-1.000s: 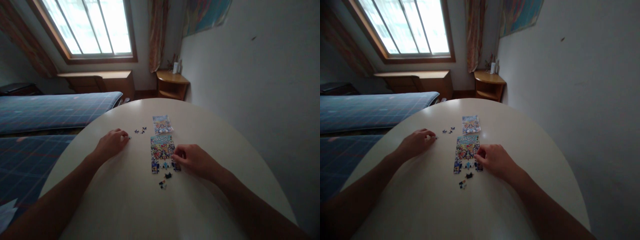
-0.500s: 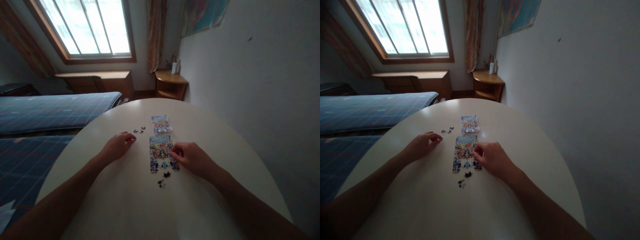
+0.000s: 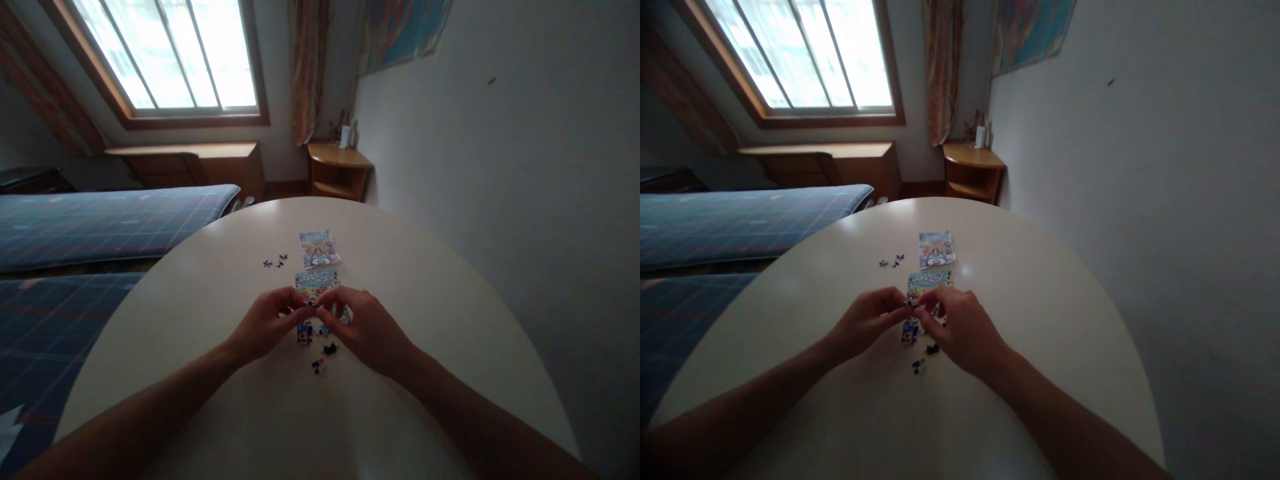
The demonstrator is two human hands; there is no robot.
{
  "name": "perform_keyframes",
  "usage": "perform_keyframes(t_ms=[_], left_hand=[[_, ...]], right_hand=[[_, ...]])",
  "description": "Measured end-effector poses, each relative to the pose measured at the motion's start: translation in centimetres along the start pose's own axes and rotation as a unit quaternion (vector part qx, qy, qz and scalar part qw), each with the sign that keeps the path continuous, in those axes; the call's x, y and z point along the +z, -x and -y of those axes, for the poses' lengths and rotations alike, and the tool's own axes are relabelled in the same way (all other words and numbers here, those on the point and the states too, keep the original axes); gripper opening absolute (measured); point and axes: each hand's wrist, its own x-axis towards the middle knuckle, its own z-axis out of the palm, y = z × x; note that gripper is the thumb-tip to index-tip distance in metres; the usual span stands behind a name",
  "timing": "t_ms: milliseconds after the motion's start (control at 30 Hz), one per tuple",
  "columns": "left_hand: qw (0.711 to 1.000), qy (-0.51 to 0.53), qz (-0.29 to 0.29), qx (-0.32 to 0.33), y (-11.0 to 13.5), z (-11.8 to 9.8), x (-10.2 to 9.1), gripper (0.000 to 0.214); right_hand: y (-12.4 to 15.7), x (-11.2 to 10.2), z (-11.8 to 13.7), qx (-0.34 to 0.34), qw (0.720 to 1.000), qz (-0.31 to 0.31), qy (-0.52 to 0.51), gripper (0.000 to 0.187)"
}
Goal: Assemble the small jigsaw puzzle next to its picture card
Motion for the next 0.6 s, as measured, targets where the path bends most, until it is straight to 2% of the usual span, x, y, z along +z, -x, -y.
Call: perform_keyframes(t_ms=[133, 267, 433, 600], left_hand=[[0.994, -0.108, -0.007, 0.031, 0.2, -0.3, 0.1, 0.017], [0.970, -0.210, -0.026, 0.119, 0.2, 0.2, -0.2, 0.006], [0.913, -0.319, 0.044, 0.252, -0.1, 1.3, -0.8, 0.013], [0.881, -0.372, 0.085, 0.279, -0.2, 1.8, -1.1, 0.020]], right_hand=[[-0.2, -0.4, -0.4, -0.001, 1.000, 0.012, -0.027, 0.010], [-0.5, -1.2, -1.6, -0.014, 0.999, 0.033, 0.027, 0.006], [-0.5, -0.7, -3.0, -0.004, 0.992, 0.060, 0.112, 0.007], [-0.4, 0.2, -3.3, -0.006, 0.987, 0.072, 0.143, 0.007]])
